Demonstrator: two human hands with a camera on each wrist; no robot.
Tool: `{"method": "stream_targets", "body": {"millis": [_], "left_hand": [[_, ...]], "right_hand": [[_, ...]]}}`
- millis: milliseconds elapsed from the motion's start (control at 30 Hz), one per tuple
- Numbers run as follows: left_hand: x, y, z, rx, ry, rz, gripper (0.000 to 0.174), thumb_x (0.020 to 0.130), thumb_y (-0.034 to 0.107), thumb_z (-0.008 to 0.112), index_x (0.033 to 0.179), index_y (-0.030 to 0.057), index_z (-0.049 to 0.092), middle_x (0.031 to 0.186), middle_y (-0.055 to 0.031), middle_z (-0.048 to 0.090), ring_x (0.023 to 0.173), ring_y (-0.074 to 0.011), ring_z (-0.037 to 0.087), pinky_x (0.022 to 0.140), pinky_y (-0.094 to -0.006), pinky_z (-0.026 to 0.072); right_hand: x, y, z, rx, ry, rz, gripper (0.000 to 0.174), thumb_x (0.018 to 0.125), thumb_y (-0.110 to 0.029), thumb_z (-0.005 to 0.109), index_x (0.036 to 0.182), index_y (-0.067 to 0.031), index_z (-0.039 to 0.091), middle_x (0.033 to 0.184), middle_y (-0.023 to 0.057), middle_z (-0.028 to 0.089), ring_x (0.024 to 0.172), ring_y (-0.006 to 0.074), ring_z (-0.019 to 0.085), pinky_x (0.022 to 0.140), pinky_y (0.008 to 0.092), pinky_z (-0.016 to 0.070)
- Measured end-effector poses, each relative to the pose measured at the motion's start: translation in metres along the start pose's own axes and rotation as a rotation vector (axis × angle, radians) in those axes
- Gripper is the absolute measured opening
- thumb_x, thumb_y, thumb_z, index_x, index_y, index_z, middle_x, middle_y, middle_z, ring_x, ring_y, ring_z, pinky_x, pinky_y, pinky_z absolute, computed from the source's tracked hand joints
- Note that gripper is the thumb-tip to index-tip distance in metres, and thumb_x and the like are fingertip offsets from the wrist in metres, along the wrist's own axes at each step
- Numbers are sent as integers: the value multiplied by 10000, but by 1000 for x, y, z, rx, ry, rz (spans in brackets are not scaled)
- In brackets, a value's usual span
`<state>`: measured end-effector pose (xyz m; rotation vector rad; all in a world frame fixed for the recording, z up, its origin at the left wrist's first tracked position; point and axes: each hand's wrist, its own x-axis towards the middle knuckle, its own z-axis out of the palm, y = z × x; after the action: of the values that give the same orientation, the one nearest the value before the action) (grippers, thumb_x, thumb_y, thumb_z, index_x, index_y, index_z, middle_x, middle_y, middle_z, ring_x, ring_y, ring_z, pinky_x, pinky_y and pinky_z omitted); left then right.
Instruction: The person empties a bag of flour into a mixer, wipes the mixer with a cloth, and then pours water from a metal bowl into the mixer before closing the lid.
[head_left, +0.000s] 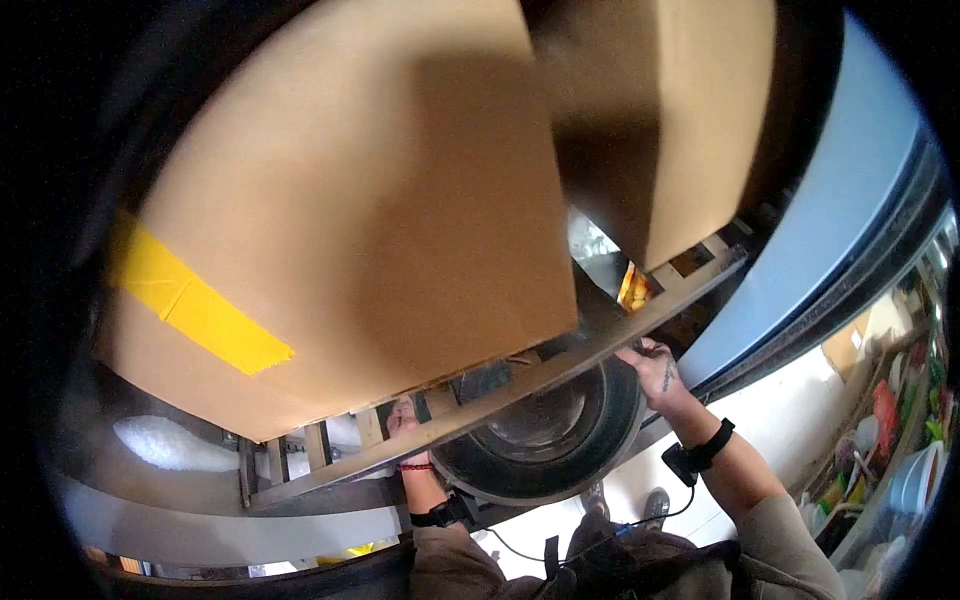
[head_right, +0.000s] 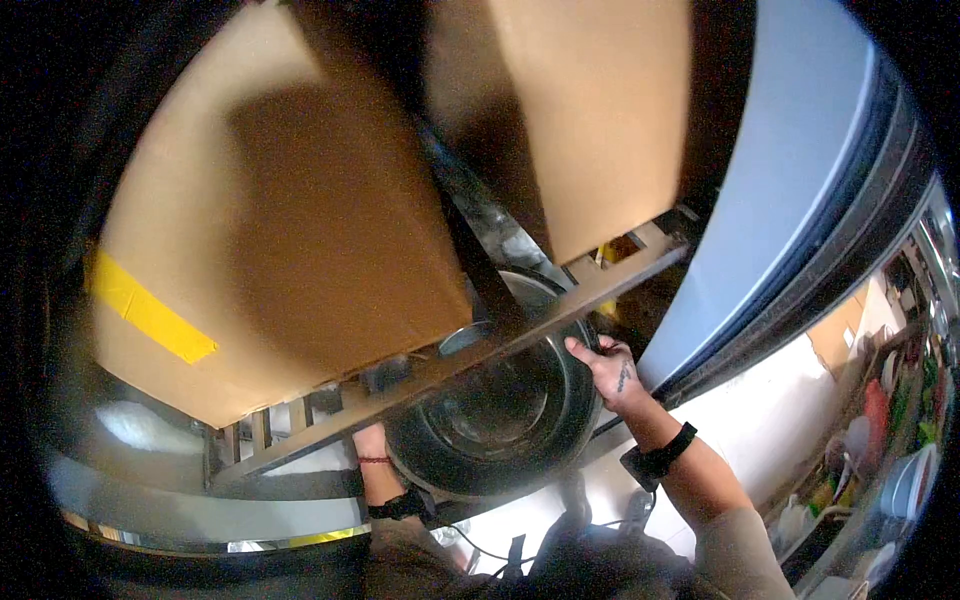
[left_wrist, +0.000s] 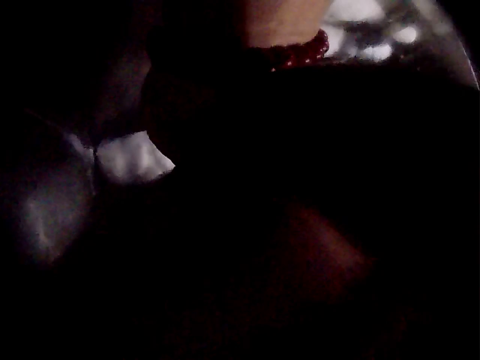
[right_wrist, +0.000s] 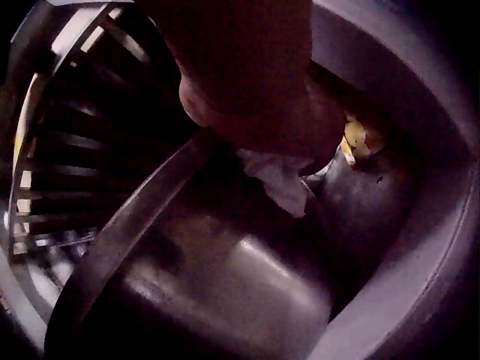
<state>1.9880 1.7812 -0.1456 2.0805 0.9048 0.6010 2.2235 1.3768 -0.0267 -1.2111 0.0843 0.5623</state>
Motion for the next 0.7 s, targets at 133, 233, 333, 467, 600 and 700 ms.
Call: {"method": "stream_targets", "body": {"millis": [133,233,333,467,600,700], "left_hand": [[-16,19,-1,-163,149,188,248,931,235,530,861,6,597,781,-27,547,758,-159,512,739,-282,429],[-53,88,-19,-171,153,108,330,949,263,498,891,-45,601,803,-42,574,780,-153,507,757,-284,410],[-91,139,-34,-316,104,-56,303,964,230,470,857,-25,595,762,22,560,732,-88,487,713,-235,404],[-146,184,-37,-490,152,-199,319,977,242,463,830,-23,562,735,33,499,714,-80,439,673,-227,377],[-193,187,-43,-445,126,-197,315,979,238,460,876,-27,596,799,4,580,733,-81,496,689,-227,408],[-209,185,-25,-532,7,-71,307,979,236,462,904,-30,597,809,-6,595,740,-89,510,687,-231,419]], "right_hand": [[-40,-14,6,-44,18,-10,216,823,-180,704,905,16,664,856,66,671,691,129,609,635,258,497],[-69,-14,-3,-41,14,-23,260,844,-215,681,930,30,659,852,58,669,694,120,603,652,254,497],[-104,-16,-18,-76,38,-31,286,854,-248,671,915,31,656,826,50,661,700,109,590,663,248,485],[-150,-13,-49,-49,33,-43,274,853,-244,674,894,26,652,804,36,649,682,101,571,661,245,473],[-201,-7,-81,4,35,-62,253,863,-221,662,902,28,643,808,33,651,695,94,571,664,244,476],[-221,1,-118,44,25,-143,247,870,-214,653,915,29,641,815,36,654,709,92,573,662,240,477]]}}
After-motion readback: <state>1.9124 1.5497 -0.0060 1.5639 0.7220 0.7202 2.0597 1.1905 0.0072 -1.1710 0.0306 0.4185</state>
